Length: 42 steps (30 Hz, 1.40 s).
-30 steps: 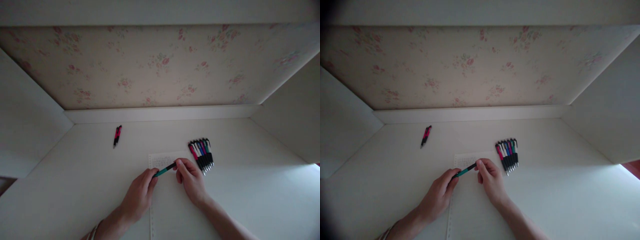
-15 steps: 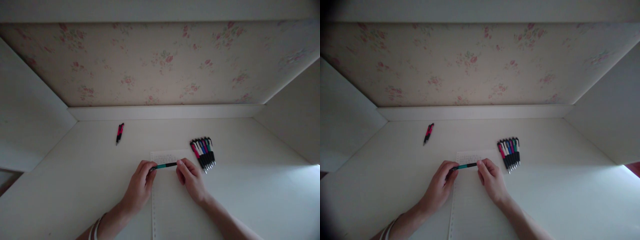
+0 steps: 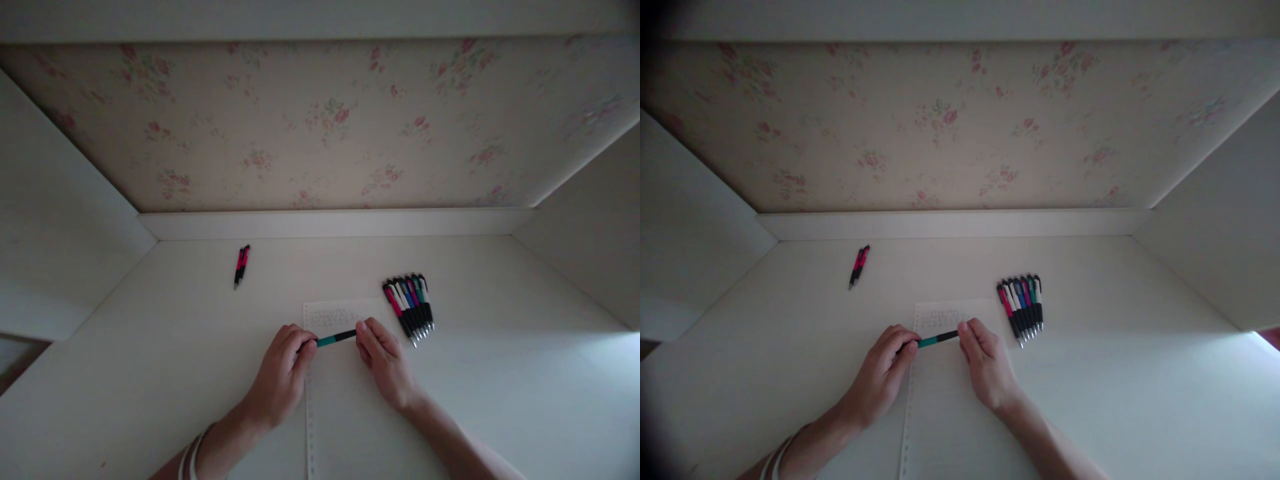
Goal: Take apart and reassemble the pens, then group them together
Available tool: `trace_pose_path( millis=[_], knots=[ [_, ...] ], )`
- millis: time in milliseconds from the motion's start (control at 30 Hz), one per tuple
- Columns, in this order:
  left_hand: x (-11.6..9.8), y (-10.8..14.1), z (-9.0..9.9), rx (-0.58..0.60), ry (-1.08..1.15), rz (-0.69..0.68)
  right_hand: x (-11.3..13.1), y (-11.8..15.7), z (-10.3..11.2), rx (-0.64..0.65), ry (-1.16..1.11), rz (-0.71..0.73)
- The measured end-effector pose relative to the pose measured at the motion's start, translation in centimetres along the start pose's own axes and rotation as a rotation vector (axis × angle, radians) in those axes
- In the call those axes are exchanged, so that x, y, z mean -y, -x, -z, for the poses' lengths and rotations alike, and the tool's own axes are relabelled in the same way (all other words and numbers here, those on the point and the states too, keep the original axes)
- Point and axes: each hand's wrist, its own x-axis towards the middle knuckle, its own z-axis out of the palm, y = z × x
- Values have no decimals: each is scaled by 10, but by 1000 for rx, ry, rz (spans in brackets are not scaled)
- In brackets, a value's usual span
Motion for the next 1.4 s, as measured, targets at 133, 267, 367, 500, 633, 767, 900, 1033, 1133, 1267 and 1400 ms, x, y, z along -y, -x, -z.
trace_pose_path(
  millis=[133, 267, 367, 500, 633, 767, 900, 1033, 1133, 1267, 1400],
  knots=[
    [-2, -1, 3, 61, 20, 53, 0, 0, 1, 35, 19, -33],
    [-3, -2, 6, 104, 67, 117, 3, 2, 3, 40, 122, 27],
    [-3, -3, 8, 113, 82, 185, 6, 4, 4, 74, 178, 76],
    [-2, -4, 6, 104, 76, 217, 8, 4, 5, 91, 205, 90],
    [-3, -3, 3, 55, 56, 147, 7, 2, 4, 87, 138, 101],
    [0, 2, 0, 53, -5, 21, 10, 0, 4, 127, 187, 96],
    [4, 5, -2, 53, -105, -105, 16, 1, 3, 146, 291, 80],
    [2, 3, -2, 53, -130, -89, 17, 2, 4, 153, 323, 97],
    [0, 3, -2, 60, -137, -55, 16, 2, 5, 177, 319, 108],
    [2, 6, -2, 51, -90, -15, 18, 1, 5, 181, 311, 100],
    [1, 6, -2, 64, -115, -90, 20, 1, 4, 165, 339, 102]
  ],
)
